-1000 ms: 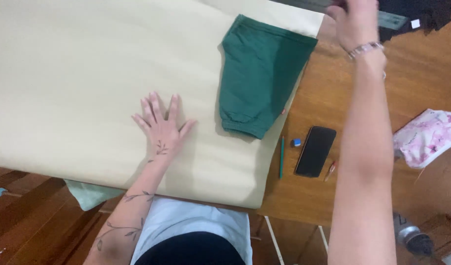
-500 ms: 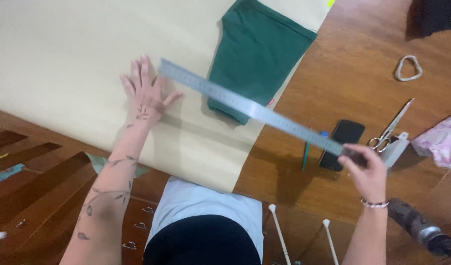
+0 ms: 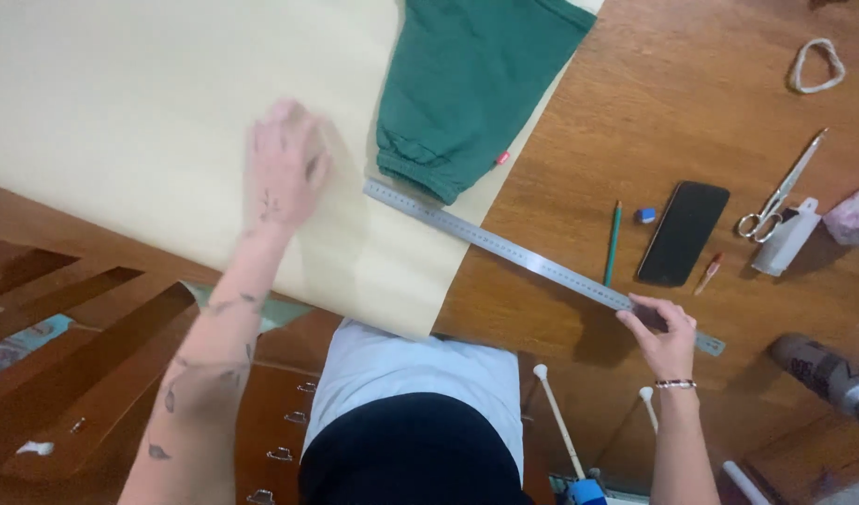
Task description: The person retrieves a pencil from a pencil case and uses it with a ruler to measure a pair of green shorts laid on a large sheet of paper. They mark measurements on the paper and adjust the shorts multiple times.
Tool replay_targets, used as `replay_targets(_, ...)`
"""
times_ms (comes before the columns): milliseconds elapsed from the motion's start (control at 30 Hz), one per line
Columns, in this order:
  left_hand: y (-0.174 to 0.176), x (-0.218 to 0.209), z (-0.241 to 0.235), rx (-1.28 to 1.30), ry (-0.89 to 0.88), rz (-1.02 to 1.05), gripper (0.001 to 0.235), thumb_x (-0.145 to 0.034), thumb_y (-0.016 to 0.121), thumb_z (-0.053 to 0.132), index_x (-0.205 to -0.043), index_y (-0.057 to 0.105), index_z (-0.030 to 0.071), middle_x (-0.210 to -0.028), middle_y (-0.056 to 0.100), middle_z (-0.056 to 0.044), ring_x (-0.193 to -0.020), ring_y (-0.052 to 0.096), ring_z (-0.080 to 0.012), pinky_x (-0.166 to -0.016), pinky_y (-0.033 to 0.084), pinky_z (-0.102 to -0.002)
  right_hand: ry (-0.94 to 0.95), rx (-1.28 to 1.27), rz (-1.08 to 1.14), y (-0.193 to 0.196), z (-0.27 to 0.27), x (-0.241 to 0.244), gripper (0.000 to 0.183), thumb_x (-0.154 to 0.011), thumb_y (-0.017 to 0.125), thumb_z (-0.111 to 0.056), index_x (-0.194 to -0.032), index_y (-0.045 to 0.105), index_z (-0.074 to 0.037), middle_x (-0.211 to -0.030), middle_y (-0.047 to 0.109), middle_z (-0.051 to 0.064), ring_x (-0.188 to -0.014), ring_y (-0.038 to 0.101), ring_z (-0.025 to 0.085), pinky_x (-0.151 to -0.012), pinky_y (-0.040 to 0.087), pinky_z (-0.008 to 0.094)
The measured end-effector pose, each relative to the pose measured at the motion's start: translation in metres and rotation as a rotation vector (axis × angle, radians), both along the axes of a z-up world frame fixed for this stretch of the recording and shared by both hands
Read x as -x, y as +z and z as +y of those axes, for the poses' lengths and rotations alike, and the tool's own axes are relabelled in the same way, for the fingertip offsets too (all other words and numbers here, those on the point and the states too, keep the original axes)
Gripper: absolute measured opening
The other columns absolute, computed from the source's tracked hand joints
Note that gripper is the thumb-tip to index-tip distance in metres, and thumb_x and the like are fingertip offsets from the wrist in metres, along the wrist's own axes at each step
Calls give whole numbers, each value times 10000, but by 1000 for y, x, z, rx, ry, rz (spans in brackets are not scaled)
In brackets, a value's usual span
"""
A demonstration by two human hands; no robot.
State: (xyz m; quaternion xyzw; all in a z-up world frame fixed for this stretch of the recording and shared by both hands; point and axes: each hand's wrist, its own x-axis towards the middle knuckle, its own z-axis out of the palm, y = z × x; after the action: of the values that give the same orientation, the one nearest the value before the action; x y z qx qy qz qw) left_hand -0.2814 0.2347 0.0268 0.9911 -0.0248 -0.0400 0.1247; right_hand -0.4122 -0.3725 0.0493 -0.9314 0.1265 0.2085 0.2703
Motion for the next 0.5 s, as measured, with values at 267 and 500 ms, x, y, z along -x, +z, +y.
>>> replay_targets(267, -14, 85, -96, 171, -160, -299, 320, -821, 763, 265, -1128, 717, 185, -1265, 591, -113, -1202, 591, -315, -1061, 485, -471, 89, 61, -171, -26, -6, -13, 337, -811, 895, -242, -1125, 780, -284, -1031, 702, 13, -919, 679, 235, -914, 498, 347)
replay_targets(500, -24, 108, -114, 121, -166, -163, 558, -887, 685, 341, -1418, 563, 219, -1504, 437, -178, -1421, 416, -340, -1204, 314, -509, 73, 16, -235, -19, 4, -10, 348, -810, 911, -251, -1135, 790, -279, -1031, 668, 64, -916, 683, 298, -894, 520, 379)
